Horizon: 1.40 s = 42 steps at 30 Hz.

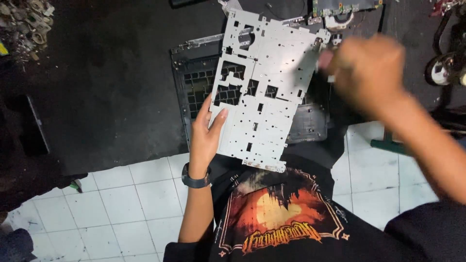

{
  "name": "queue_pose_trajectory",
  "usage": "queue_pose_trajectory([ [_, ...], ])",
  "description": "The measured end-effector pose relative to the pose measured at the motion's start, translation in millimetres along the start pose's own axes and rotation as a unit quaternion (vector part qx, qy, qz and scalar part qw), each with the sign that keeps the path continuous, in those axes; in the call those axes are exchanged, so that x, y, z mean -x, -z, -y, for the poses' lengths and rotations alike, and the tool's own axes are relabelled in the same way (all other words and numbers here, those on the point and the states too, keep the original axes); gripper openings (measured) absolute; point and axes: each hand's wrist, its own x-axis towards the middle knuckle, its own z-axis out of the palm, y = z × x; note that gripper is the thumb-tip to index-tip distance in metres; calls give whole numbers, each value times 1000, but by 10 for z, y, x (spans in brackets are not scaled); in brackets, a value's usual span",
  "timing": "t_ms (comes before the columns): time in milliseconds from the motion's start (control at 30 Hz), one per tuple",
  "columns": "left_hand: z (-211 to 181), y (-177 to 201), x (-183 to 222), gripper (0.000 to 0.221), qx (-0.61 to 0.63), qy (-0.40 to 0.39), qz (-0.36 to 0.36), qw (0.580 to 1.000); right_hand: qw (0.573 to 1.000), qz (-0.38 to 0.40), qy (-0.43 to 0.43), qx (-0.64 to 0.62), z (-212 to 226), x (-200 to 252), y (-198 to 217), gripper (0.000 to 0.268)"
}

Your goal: Disassembling a laptop by removing internal components and the metal chassis using a screwdriver and then cleaning it with a brush.

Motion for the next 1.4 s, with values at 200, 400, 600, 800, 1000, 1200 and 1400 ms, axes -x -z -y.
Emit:
queue_pose_trajectory([
  [200, -25, 11, 25, 61, 19, -40, -7, 999, 886, 101, 221, -395, 1041, 305, 365, 23],
  [400, 62, 3, 10, 58, 31, -60, -7, 998, 990, 1, -28, -135, 146, 536, -504, 36],
  [600, -12, -1, 8, 55, 51, -94, 7, 994, 990, 23, -13, -141, 421, 96, -224, 23],
  [800, -47, 10, 47, 53, 59, -111, -8, 992, 993, 34, -15, -112, 1022, -289, 331, 14],
  [1000, -64, 33, 81, 53, 78, -108, -13, 991, 928, 52, 91, -358, 1170, -448, 298, 14],
  [1200, 32, 70, 4, 97, 44, 0, 5, 999, 825, 86, 148, -538, 1597, -712, 409, 36],
  [1400, 79, 77, 6, 109, 98, -39, 21, 994, 924, -11, 107, -368, 1359, -960, -63, 30],
])
